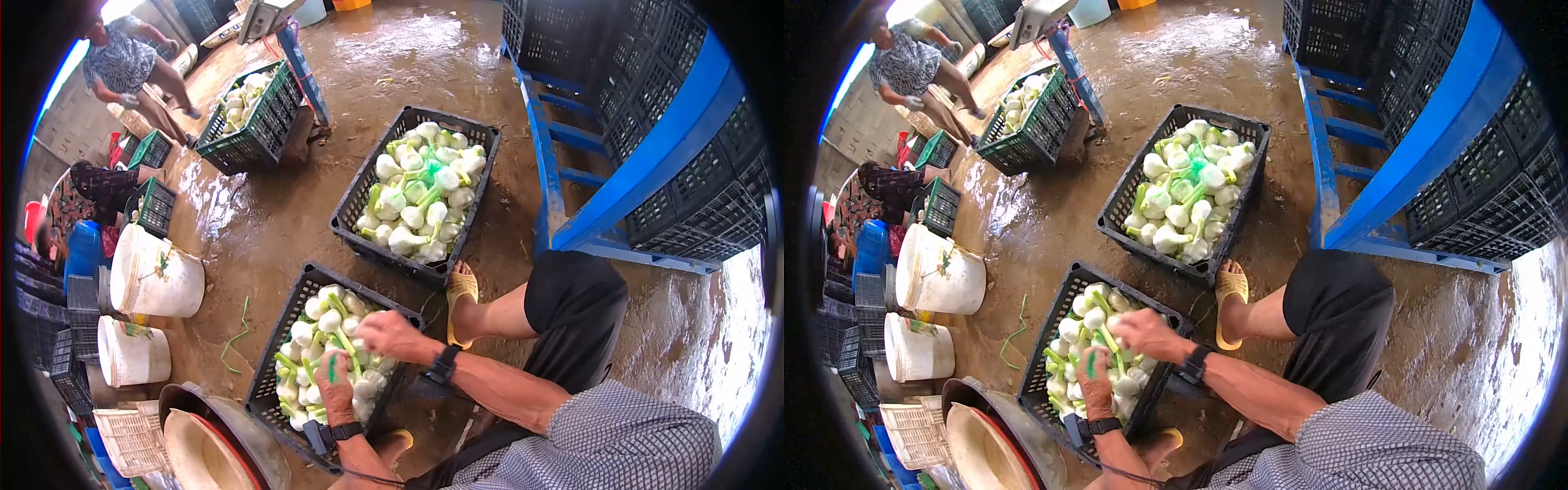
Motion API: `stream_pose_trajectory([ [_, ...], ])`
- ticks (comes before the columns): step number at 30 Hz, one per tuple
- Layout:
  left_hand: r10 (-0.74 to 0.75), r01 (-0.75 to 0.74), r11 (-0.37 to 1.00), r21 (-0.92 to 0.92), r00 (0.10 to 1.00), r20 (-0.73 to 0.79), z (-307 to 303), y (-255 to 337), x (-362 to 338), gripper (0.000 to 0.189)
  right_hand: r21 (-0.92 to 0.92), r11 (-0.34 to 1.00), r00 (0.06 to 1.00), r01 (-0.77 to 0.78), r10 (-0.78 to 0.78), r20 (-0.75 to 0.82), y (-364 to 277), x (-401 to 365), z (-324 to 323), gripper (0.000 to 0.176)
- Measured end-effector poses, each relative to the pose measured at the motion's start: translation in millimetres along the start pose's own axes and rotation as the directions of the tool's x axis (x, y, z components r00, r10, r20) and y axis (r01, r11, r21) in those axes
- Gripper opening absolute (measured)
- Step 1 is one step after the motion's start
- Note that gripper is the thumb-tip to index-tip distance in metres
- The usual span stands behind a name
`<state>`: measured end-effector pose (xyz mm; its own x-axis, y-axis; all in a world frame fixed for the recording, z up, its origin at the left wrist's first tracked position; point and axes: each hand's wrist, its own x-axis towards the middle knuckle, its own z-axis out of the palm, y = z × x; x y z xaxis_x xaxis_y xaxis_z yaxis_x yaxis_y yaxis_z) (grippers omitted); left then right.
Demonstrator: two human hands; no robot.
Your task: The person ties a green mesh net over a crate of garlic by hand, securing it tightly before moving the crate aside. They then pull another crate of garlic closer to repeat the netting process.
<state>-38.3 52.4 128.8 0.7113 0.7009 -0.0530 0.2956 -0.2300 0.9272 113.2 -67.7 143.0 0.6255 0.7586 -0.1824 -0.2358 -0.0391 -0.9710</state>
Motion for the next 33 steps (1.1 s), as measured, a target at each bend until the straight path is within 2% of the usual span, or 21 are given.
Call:
stream_pose_trajectory([
  [1, 0.004, -0.007, 0.995, -0.1, 1.0, -0.031, 1, 12, -1, 0.015, -0.069, 0.98, 0.964, 0.186, -0.196, -0.182, 12, -4, -10, 0.009],
  [2, 0.0, -0.003, 0.995, -0.103, 0.999, -0.035, 1, 8, -1, 0.015, -0.507, 0.782, 0.808, 0.362, -0.535, -0.248, 28, -3, -31, 0.02],
  [3, -0.004, -0.007, 0.986, -0.165, 0.998, -0.067, 1, 1, 0, 0.015, -0.419, 0.865, 0.806, 0.276, -0.446, -0.39, 29, -11, -50, 0.021],
  [4, -0.009, -0.012, 0.974, -0.225, 0.995, -0.096, 1, -3, 0, 0.016, -0.21, 0.974, 0.81, 0.089, -0.193, -0.554, 48, -11, -67, 0.022],
  [5, -0.034, 0.007, 0.97, -0.243, 0.993, -0.109, 2, 1, -1, 0.017, -0.168, 0.985, 0.774, -0.037, -0.078, -0.628, 49, -16, -79, 0.024],
  [6, -0.04, 0.013, 0.969, -0.245, 0.994, -0.106, 4, 2, 0, 0.017, -0.437, 0.887, 0.784, -0.148, -0.164, -0.599, 78, -17, -98, 0.022],
  [8, -0.099, 0.047, 0.942, -0.332, 0.985, -0.142, 3, 2, -1, 0.018, -0.648, 0.713, 0.914, -0.268, -0.023, -0.405, 123, -27, -107, 0.016],
  [9, -0.089, 0.033, 0.934, -0.355, 0.986, -0.144, 3, 3, -1, 0.018, -0.645, 0.715, 0.914, -0.269, -0.021, -0.405, 146, -30, -107, 0.016],
  [11, -0.099, 0.041, 0.929, -0.368, 0.985, -0.14, 2, -2, 0, 0.018, -0.72, 0.675, 0.985, -0.161, 0.067, -0.158, 190, -34, -99, 0.012],
  [12, -0.109, 0.049, 0.921, -0.386, 0.985, -0.134, 2, -5, 0, 0.018, -0.718, 0.678, 0.986, -0.157, 0.069, -0.15, 207, -33, -94, 0.012],
  [14, -0.103, 0.044, 0.932, -0.36, 0.984, -0.147, 1, -4, 0, 0.018, -0.777, 0.624, 0.974, -0.085, -0.113, -0.198, 214, -30, -83, 0.021],
  [15, -0.114, 0.054, 0.927, -0.371, 0.983, -0.141, 2, -2, -1, 0.018, -0.794, 0.6, 0.981, -0.096, -0.077, -0.177, 217, -30, -84, 0.029],
  [19, -0.151, 0.091, 0.914, -0.395, 0.981, -0.123, 4, 2, 1, 0.017, -0.856, 0.512, 0.99, -0.069, -0.073, -0.123, 227, -6, -95, 0.025],
  [21, -0.153, 0.082, 0.914, -0.397, 0.977, -0.149, 4, 2, 1, 0.017, -0.887, 0.433, 0.971, -0.162, 0.232, -0.065, 208, 2, -101, 0.025],
  [25, -0.191, 0.103, 0.889, -0.447, 0.969, -0.157, 5, 4, 3, 0.017, -0.882, 0.423, 0.949, -0.206, 0.307, -0.074, 204, 4, -97, 0.027],
  [27, -0.179, 0.092, 0.899, -0.428, 0.969, -0.168, 4, 5, 2, 0.017, -0.908, 0.341, 0.883, -0.245, 0.466, -0.063, 186, -1, -93, 0.027],
  [28, -0.158, 0.072, 0.909, -0.411, 0.971, -0.178, 4, 5, 3, 0.016, -0.909, 0.341, 0.884, -0.241, 0.463, -0.061, 213, -4, -94, 0.027],
  [29, -0.167, 0.076, 0.897, -0.435, 0.97, -0.176, 3, -5, 2, 0.015, -0.972, 0.22, 0.873, 0.083, 0.454, 0.177, 272, -13, -97, 0.027],
  [30, -0.166, 0.074, 0.897, -0.435, 0.97, -0.178, 3, -3, 1, 0.015, -0.91, 0.091, 0.785, 0.404, 0.477, 0.396, 307, -27, -93, 0.028],
  [32, -0.146, 0.064, 0.919, -0.389, 0.972, -0.185, 4, 3, 2, 0.016, -0.818, 0.029, 0.348, 0.574, 0.896, 0.276, 259, -58, -40, 0.033],
  [33, -0.139, 0.055, 0.918, -0.393, 0.972, -0.189, 4, 5, 3, 0.016, -0.864, 0.106, 0.153, 0.493, 0.966, 0.206, 342, -77, -24, 0.037],
])
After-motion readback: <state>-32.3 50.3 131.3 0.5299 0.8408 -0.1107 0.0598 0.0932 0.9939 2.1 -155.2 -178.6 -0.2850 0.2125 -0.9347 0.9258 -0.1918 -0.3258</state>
